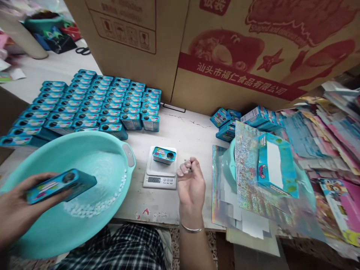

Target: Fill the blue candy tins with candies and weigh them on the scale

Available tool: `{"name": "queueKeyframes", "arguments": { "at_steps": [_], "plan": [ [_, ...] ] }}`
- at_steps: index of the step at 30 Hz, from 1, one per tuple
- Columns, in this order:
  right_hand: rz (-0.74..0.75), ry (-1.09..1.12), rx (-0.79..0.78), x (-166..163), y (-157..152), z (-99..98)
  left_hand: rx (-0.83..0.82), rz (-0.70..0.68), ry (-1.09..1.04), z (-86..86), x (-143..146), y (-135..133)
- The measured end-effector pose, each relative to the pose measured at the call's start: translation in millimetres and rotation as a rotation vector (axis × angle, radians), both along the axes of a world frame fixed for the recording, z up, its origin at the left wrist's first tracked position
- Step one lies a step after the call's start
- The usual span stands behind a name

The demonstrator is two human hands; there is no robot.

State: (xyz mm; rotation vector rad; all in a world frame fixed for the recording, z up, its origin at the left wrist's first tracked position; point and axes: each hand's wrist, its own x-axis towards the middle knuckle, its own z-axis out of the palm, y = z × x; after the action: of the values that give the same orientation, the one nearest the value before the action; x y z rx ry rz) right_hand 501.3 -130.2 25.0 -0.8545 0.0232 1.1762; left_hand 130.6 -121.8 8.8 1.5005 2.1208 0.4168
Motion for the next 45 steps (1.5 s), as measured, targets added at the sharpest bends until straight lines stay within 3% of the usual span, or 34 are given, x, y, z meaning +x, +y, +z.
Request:
{"name": "queueKeyframes", "arguments": {
  "at_steps": [3,6,10,13,15,17,20,23,26,28,31,33,36,40,45],
  "plan": [
    [0.164,-0.027,0.011,-41.3,4.6,5.8,-0.012,-0.129,-0.022,3.2,11.1,11.6],
    [0.23,0.036,0.02,-63.9,9.9,7.4,-0.004,-0.286,0.073,-6.5,7.8,17.4],
    [0.005,0.033,0.047,-46.4,11.0,5.8,-0.038,-0.49,0.15,-28.9,-8.3,17.4],
    [-0.203,-0.073,0.04,-17.0,7.3,-0.5,0.126,-0.573,0.118,-20.9,0.9,21.3],
    [-0.287,-0.11,0.032,-2.0,6.2,-7.8,0.263,-0.643,0.062,-2.7,27.8,29.9],
    [-0.319,-0.102,0.035,6.2,7.9,-16.5,0.378,-0.805,-0.037,14.7,69.4,44.6],
    [-0.302,-0.063,0.039,8.6,13.9,-29.0,0.375,-1.033,-0.088,21.0,141.3,74.3],
    [-0.284,-0.016,0.024,7.8,19.3,-38.0,0.281,-1.061,-0.093,7.2,196.7,100.3],
    [-0.283,0.043,0.03,9.6,22.4,-42.3,0.237,-1.059,-0.142,2.1,220.1,110.8],
    [-0.285,0.059,0.036,12.4,24.8,-42.2,0.278,-1.053,-0.25,13.6,222.4,108.6],
    [-0.302,0.06,0.066,16.0,31.3,-38.8,0.416,-1.081,-0.393,43.9,223.6,98.5],
    [-0.296,0.069,0.086,15.9,37.2,-36.4,0.465,-1.207,-0.252,58.9,229.2,92.9],
    [-0.25,0.124,0.034,11.2,44.2,-36.1,0.409,-1.367,0.076,61.2,240.6,91.6],
    [-0.2,0.197,-0.004,5.0,45.3,-38.0,0.388,-1.304,0.158,52.9,243.3,95.2],
    [-0.161,0.202,0.061,1.6,45.1,-32.2,0.46,-1.285,0.211,64.3,236.0,89.8]
  ]
}}
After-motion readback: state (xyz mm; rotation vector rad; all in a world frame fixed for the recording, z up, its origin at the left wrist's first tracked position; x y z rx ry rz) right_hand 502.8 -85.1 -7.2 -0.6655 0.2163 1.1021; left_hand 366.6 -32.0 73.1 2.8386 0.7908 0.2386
